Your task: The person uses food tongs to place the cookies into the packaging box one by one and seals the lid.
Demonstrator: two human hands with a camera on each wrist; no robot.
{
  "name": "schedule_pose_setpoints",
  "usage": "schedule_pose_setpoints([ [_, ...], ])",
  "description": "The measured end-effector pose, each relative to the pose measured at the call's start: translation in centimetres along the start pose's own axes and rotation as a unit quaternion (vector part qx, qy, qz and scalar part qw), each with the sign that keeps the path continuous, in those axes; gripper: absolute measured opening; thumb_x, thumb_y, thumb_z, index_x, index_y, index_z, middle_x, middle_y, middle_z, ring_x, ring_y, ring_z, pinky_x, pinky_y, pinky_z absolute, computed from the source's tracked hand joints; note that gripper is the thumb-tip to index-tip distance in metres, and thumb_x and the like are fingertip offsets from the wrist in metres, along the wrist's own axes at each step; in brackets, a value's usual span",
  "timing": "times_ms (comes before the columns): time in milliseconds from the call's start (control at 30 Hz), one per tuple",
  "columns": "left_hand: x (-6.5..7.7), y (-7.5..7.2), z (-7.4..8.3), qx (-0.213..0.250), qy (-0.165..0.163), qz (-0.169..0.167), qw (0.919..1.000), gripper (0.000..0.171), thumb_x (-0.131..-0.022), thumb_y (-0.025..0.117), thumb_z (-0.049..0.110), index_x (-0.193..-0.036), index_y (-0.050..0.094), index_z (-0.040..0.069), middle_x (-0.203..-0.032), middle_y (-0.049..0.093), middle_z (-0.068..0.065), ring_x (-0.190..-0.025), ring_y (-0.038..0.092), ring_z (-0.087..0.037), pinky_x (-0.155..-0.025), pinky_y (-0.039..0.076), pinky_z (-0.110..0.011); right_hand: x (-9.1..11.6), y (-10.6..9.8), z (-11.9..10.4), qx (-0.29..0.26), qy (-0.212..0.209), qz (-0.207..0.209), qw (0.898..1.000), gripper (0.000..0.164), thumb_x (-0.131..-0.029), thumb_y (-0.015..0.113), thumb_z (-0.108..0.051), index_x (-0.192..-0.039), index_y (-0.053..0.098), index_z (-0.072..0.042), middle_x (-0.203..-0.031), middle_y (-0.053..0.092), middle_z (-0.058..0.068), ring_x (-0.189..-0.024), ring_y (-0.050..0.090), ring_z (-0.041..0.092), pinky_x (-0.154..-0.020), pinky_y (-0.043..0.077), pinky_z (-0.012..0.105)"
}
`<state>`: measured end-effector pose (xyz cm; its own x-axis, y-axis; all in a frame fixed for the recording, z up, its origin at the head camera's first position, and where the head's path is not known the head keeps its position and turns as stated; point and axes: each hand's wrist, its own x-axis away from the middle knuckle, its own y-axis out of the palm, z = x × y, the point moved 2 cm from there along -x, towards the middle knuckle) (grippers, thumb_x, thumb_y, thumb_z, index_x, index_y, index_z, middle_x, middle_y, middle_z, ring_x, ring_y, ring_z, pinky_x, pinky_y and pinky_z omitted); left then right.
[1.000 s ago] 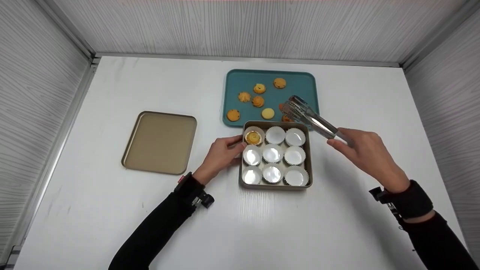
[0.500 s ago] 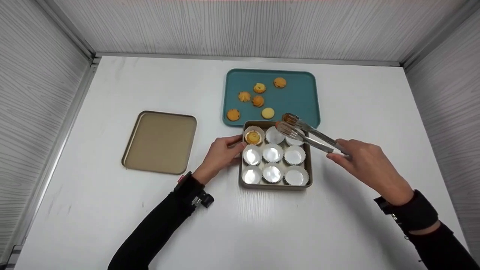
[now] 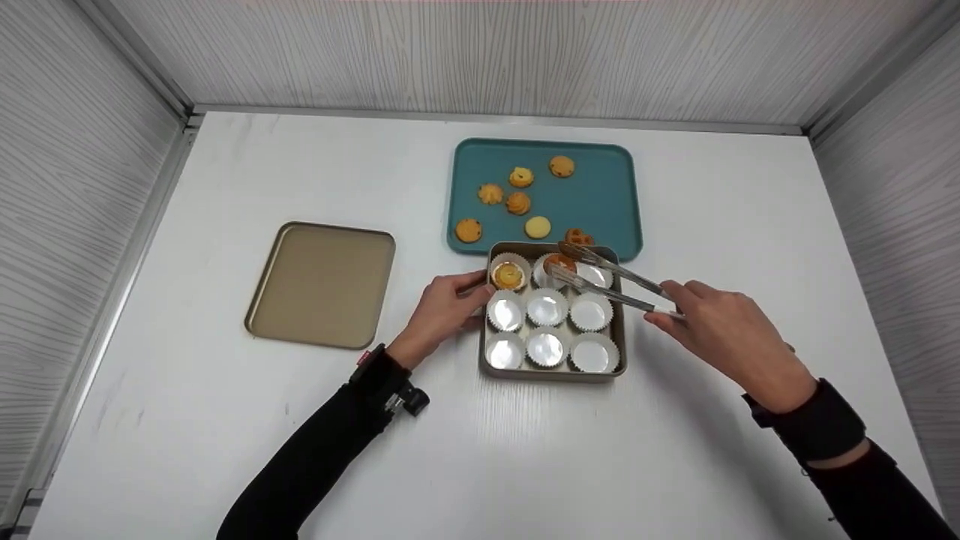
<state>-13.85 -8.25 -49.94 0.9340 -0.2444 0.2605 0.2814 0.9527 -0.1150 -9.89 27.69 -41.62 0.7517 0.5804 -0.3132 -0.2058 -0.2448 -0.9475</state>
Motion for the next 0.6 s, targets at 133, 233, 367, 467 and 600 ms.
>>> schedule_pose_setpoints([
  [133, 0.0, 0.0, 0.0, -0.003, -0.001, 0.0, 1.0, 0.05, -0.102, 0.066, 0.024, -0.146, 0.057, 0.002, -0.138, 0.066, -0.012, -0.12, 0.066, -0.02, -0.088, 0.059, -0.03, -0.4, 0.1, -0.2, 0.005, 0.001, -0.012, 1.0, 0.036, -0.087, 0.085, -0.021, -0.107, 0.067, 0.003, -0.069, 0.056, 0.006, -0.05, 0.054, 0.018, -0.045, 0.049, 0.038],
  [233, 0.1, 0.0, 0.1, -0.011, 0.002, 0.001, 0.9999, 0.05, -0.102, 0.066, 0.024, -0.146, 0.058, 0.002, -0.139, 0.065, -0.012, -0.121, 0.066, -0.02, -0.088, 0.059, -0.03, -0.7, 0.0, -0.3, 0.009, 0.002, -0.023, 1.0, 0.036, -0.087, 0.085, -0.021, -0.107, 0.067, 0.003, -0.069, 0.056, 0.007, -0.05, 0.054, 0.019, -0.045, 0.05, 0.038],
  [367, 0.0, 0.0, 0.0, -0.022, 0.013, 0.003, 0.9997, 0.05, -0.102, 0.066, 0.025, -0.146, 0.058, 0.002, -0.14, 0.064, -0.012, -0.123, 0.065, -0.02, -0.089, 0.059, -0.03, -1.0, 0.0, -0.3, 0.015, 0.003, -0.04, 0.999, 0.036, -0.088, 0.085, -0.021, -0.107, 0.066, 0.004, -0.069, 0.054, 0.007, -0.048, 0.05, 0.018, -0.045, 0.048, 0.037],
  [467, 0.0, 0.0, -0.1, -0.023, 0.016, 0.004, 0.9996, 0.05, -0.102, 0.066, 0.025, -0.146, 0.058, 0.002, -0.139, 0.065, -0.012, -0.123, 0.065, -0.02, -0.09, 0.058, -0.029, -1.3, 0.0, -0.3, 0.02, 0.0, -0.049, 0.999, 0.037, -0.088, 0.085, -0.022, -0.107, 0.066, 0.004, -0.067, 0.052, 0.006, -0.048, 0.046, 0.016, -0.044, 0.045, 0.035],
  [600, 0.0, -0.1, -0.1, -0.039, 0.017, 0.009, 0.9991, 0.049, -0.102, 0.066, 0.026, -0.145, 0.059, 0.003, -0.139, 0.065, -0.011, -0.126, 0.062, -0.019, -0.096, 0.056, -0.031, -1.7, 0.3, -0.4, 0.019, -0.01, -0.044, 0.999, 0.038, -0.088, 0.085, -0.023, -0.106, 0.065, 0.004, -0.067, 0.051, 0.006, -0.048, 0.045, 0.016, -0.043, 0.044, 0.034],
])
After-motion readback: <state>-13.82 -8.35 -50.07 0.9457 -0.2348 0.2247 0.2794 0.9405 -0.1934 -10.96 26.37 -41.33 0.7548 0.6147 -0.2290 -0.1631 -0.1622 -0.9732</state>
